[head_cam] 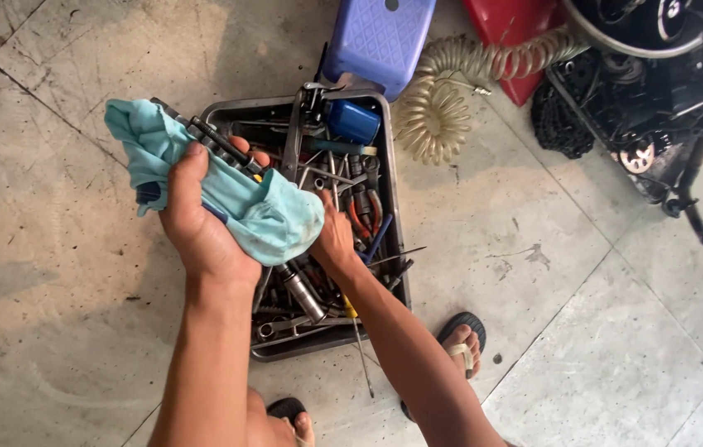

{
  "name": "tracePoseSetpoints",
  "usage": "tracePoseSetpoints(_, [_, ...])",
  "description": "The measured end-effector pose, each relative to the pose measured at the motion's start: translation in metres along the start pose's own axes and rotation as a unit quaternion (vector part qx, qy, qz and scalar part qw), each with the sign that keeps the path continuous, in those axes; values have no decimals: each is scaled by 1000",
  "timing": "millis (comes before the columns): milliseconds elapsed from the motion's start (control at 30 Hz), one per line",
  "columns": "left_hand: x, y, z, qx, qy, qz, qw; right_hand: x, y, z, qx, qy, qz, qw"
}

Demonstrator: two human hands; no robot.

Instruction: Disassembling and cleaning motorcycle engine components using an impact driver and a rag

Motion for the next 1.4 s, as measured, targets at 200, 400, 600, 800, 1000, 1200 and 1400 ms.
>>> tracePoseSetpoints(200, [-8, 9, 6, -44, 15, 10, 999, 42, -30, 39, -196, -74, 0, 978])
tracePoseSetpoints(400, [-19, 9, 11, -84, -18, -36, 996, 34, -14, 60, -194, -54, -4, 979])
tracePoseSetpoints(600, [-29, 1, 14, -114, -12, -135, 984, 79, -50, 127, -112, 21, 91, 989])
tracePoseSetpoints(800, [-35, -9, 14, -55, -18, -50, 997, 57, -20, 103, 182, 96, 129, 970])
tracePoseSetpoints(1000, [-43, -19, 10, -71, 3, -52, 996, -5, 69, 85, 173, 86, 266, 944])
tracePoseSetpoints(1200, [-44, -21, 3, -58, 31, -67, 996, -25, 60, 137, -56, 92, 160, 981])
tracePoseSetpoints(1400, [-26, -6, 2, -20, 51, -86, 995, -88, 0, 87, -130, 86, -54, 986])
Point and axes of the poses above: each hand's wrist, its own x-axis towards the middle knuckle, its own y-axis out of the back of the hand, z = x × y, the point moved 2 cm from there along x, towards the middle knuckle, and after that the axes turned 8 degrees about -x, right-handed, at the moved point
